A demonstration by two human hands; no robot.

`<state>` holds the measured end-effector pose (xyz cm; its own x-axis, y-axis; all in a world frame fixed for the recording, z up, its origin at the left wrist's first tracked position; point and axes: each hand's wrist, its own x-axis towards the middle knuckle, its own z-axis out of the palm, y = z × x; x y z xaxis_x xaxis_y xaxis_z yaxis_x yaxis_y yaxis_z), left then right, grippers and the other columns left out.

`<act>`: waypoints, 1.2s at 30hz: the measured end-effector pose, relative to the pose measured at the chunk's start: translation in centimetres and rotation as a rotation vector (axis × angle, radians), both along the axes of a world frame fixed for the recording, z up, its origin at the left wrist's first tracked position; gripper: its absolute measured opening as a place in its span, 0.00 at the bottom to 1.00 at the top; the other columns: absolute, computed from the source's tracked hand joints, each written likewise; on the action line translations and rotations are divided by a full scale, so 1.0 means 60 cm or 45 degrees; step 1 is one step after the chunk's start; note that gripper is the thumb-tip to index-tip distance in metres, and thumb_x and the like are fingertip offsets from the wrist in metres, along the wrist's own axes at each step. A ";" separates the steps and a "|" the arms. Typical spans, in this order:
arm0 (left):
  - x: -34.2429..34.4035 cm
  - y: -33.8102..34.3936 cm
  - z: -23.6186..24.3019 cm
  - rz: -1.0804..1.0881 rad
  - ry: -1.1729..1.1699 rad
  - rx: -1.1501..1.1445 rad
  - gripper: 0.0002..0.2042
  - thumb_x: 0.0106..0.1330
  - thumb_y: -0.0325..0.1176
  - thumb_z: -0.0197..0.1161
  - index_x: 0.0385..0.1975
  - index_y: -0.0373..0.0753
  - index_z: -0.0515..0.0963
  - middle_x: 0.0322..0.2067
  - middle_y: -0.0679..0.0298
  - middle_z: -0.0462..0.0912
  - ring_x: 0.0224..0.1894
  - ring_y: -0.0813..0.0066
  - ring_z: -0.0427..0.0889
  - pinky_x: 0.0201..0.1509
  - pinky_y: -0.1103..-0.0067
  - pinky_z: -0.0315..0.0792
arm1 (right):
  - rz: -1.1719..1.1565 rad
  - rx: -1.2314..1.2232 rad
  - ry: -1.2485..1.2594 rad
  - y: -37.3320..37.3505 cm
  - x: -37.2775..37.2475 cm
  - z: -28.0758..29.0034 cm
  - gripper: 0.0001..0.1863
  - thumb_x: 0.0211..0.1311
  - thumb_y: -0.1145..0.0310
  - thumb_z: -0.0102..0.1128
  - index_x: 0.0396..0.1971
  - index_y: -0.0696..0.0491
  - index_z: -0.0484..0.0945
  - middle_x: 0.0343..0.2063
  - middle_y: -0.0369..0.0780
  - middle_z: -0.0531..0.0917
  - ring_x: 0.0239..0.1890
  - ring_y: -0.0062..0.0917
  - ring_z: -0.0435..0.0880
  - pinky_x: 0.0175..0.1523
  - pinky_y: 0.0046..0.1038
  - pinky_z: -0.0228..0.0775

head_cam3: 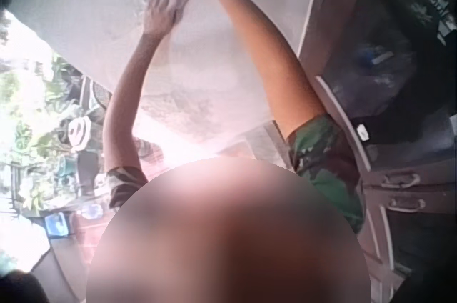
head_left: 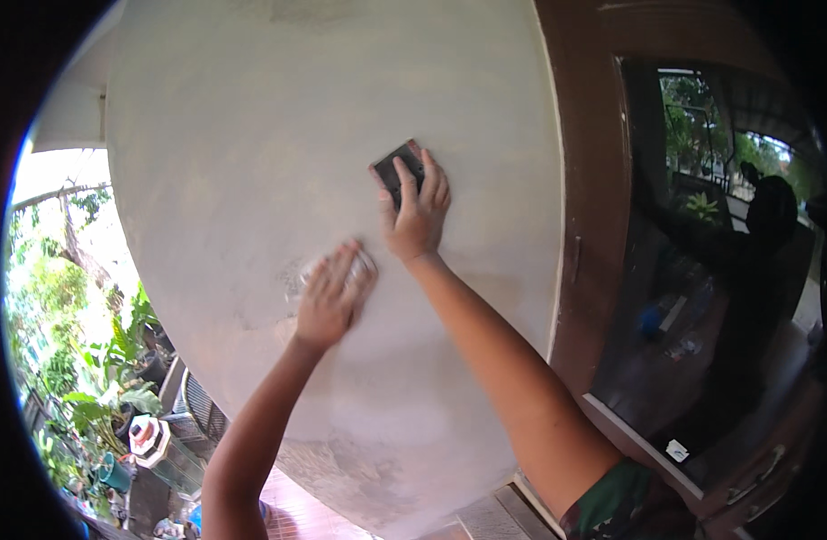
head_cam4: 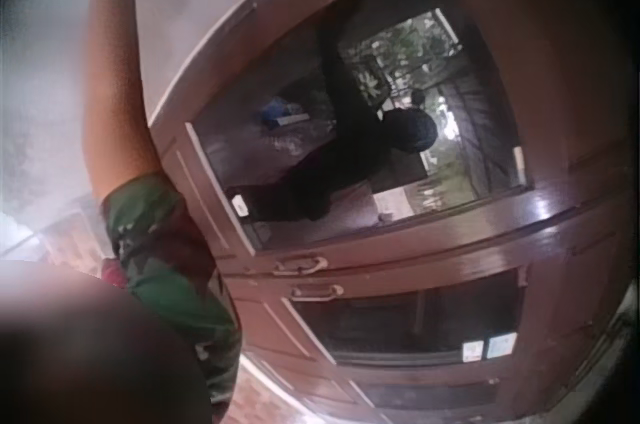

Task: The person sands a vertical wall column using a sanding block in one hand and a cloth in the other. They alternate between rubbing the surface with the cloth and sanding with the block, working on different sections of the column.

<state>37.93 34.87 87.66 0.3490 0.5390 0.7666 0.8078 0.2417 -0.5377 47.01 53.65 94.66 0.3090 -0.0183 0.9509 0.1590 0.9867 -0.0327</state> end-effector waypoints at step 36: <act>-0.018 -0.038 0.094 0.043 -0.157 0.425 0.20 0.60 0.26 0.57 0.53 0.45 0.76 0.73 0.58 0.65 0.75 0.56 0.63 0.76 0.58 0.58 | 0.168 0.086 -0.369 -0.077 0.095 -0.358 0.29 0.60 0.78 0.62 0.64 0.57 0.73 0.69 0.64 0.58 0.68 0.63 0.61 0.69 0.61 0.54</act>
